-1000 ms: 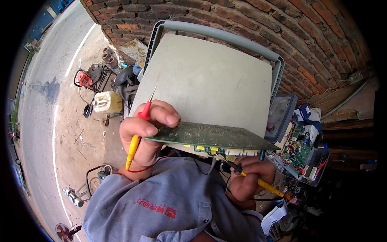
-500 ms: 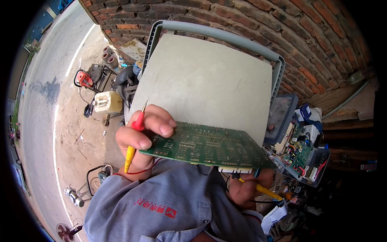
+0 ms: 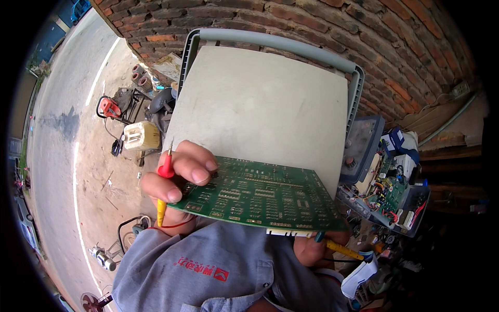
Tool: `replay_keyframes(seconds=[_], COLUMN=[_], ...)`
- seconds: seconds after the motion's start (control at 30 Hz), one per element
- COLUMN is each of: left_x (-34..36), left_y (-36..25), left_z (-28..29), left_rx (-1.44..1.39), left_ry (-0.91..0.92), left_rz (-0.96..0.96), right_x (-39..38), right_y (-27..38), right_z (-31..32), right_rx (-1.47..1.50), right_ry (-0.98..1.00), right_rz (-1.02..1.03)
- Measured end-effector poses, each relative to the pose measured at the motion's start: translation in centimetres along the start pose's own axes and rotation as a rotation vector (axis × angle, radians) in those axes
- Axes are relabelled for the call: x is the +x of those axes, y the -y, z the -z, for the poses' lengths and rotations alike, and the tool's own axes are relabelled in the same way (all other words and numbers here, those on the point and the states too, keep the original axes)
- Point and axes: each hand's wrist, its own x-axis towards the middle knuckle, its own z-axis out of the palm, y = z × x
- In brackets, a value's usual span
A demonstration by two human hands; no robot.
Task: The person uses a multimeter to test various points on a green circuit board, holding the board in one hand and the probes in the other. The person then places the board into a larger electronic device and connects several wires to the board's terminals.
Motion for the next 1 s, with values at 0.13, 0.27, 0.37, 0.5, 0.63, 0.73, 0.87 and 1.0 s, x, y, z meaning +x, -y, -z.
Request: replay_keyframes(seconds=[0.13,0.27,0.37,0.5,0.63,0.73,0.87,1.0], left_x=[-0.2,-0.2,-0.2,-0.1,-0.6,-0.5,0.0,0.0], left_y=[0.0,0.1,0.0,0.0,-0.2,-0.4,-0.5,-0.6], left_z=[-0.2,-0.2,-0.4,-0.4,-0.2,-0.1,-0.2,-0.2], left_rx=[-0.002,0.006,0.034,0.063,0.126,0.135,0.121,0.109], left_ry=[-0.007,-0.02,-0.047,-0.082,-0.103,-0.102,-0.094,-0.102], left_rz=[-0.022,-0.012,-0.005,0.023,0.058,0.075,0.117,0.146], right_x=[0.0,0.0,0.5,0.5,0.3,0.5,0.6,-0.4], right_y=[0.0,-0.2,-0.2,0.0,-0.2,-0.1,-0.2,-1.0], right_z=[-0.1,0.7,0.9,0.3,0.3,0.1,0.1,-0.1], right_rx=[-0.013,-0.022,-0.029,-0.027,-0.046,-0.072,-0.073,0.011], right_ry=[-0.015,0.071,0.123,0.066,0.055,0.052,0.044,-0.01], right_rz=[0.018,0.026,0.047,0.047,0.054,0.05,0.059,0.059])
